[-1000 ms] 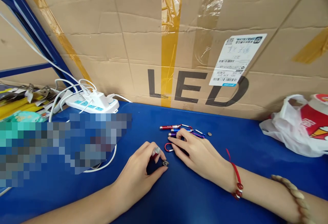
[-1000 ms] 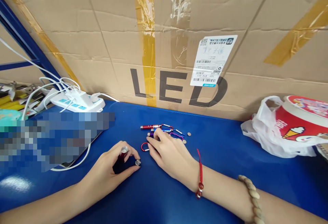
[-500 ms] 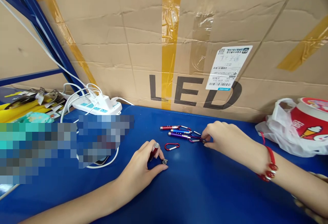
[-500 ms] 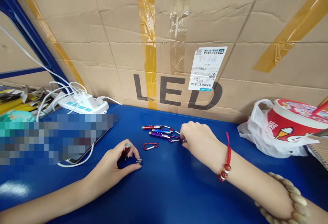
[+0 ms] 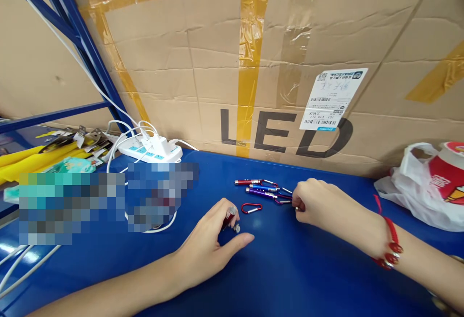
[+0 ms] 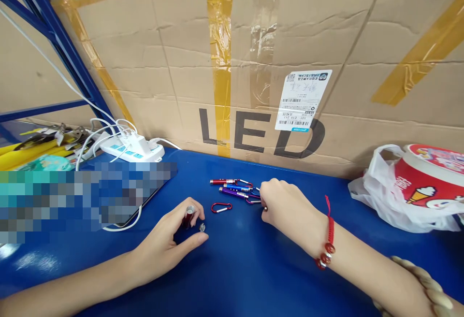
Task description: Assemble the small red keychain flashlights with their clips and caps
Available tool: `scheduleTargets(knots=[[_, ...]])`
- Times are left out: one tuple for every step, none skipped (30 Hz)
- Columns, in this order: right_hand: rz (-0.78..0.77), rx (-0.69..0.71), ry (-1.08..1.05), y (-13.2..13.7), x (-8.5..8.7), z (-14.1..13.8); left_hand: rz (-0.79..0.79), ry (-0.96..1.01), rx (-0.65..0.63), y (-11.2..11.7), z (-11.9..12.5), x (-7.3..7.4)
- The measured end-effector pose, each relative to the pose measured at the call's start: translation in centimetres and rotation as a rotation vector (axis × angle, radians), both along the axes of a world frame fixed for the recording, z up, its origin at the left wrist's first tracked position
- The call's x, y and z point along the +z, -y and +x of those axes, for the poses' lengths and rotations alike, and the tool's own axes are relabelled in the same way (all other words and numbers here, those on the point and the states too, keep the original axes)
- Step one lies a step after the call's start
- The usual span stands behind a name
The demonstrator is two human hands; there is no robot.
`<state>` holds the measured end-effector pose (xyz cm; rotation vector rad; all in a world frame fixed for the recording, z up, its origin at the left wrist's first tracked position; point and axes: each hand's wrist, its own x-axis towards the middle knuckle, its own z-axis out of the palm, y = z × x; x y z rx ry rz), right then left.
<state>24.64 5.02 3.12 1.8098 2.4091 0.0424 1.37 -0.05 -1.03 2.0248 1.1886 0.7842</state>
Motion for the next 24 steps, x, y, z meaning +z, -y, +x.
scheduleTargets(knots=[[-0.005, 0.015, -0.018, 0.0, 0.0, 0.1, 0.01, 0.012, -0.035, 0.1, -0.1, 0.1], [-0.011, 0.038, -0.05, 0.0, 0.1, 0.1, 0.015, 0.02, -0.069, 0.3, -0.2, 0.2], [-0.011, 0.072, -0.101, 0.0, 0.2, 0.1, 0.013, 0.023, -0.104, 0.4, -0.2, 0.4], [-0.005, 0.119, -0.175, 0.2, 0.3, 0.0, 0.006, 0.022, -0.13, 0.5, -0.3, 0.5], [-0.001, 0.181, -0.269, 0.4, 0.5, -0.2, -0.005, 0.017, -0.15, 0.5, -0.3, 0.6], [0.003, 0.247, -0.376, 0.8, 0.7, -0.5, -0.017, 0.009, -0.169, 0.5, -0.3, 0.6], [0.003, 0.323, -0.495, 1.3, 1.0, -0.9, -0.023, 0.0, -0.188, 0.6, -0.4, 0.7], [-0.026, 0.401, -0.613, 2.0, 1.2, -1.4, -0.021, -0.014, -0.206, 0.6, -0.4, 0.6], [-0.038, 0.441, -0.733, 2.7, 1.3, -1.9, -0.009, -0.03, -0.224, 0.6, -0.4, 0.6], [-0.009, 0.48, -0.835, 3.4, 1.4, -2.4, 0.016, -0.042, -0.245, 0.6, -0.4, 0.5], [0.038, 0.529, -0.924, 4.1, 1.5, -2.9, 0.046, -0.051, -0.268, 0.6, -0.4, 0.4], [0.07, 0.574, -0.97, 4.7, 1.5, -3.3, 0.071, -0.055, -0.287, 0.6, -0.4, 0.3], [0.095, 0.601, -0.991, 5.2, 1.4, -3.6, 0.089, -0.053, -0.304, 0.6, -0.4, 0.2], [0.112, 0.622, -0.998, 5.5, 1.3, -3.7, 0.103, -0.047, -0.317, 0.7, -0.4, 0.1], [0.116, 0.633, -0.995, 5.7, 1.2, -3.8, 0.115, -0.042, -0.33, 0.7, -0.4, 0.1], [0.112, 0.637, -0.993, 5.8, 1.1, -3.8, 0.123, -0.039, -0.338, 0.8, -0.4, 0.0], [0.102, 0.637, -0.995, 5.7, 1.0, -3.7, 0.132, -0.04, -0.34, 0.8, -0.4, -0.1], [0.091, 0.635, -1.002, 5.6, 0.9, -3.7, 0.139, -0.042, -0.338, 0.8, -0.4, -0.1], [0.077, 0.631, -1.01, 5.5, 0.9, -3.6, 0.141, -0.045, -0.335, 0.9, -0.4, -0.2], [0.062, 0.626, -1.021, 5.3, 0.8, -3.6, 0.135, -0.048, -0.332, 0.9, -0.4, -0.2], [0.047, 0.62, -1.031, 5.2, 0.8, -3.6, 0.128, -0.048, -0.332, 0.9, -0.4, -0.3], [0.028, 0.611, -1.04, 5.1, 0.8, -3.6, 0.12, -0.048, -0.336, 0.9, -0.4, -0.3], [0.005, 0.601, -1.047, 5.0, 0.8, -3.6, 0.113, -0.047, -0.343, 0.9, -0.4, -0.3], [-0.019, 0.59, -1.05, 5.0, 0.8, -3.7, 0.108, -0.047, -0.346, 0.9, -0.5, -0.3]])
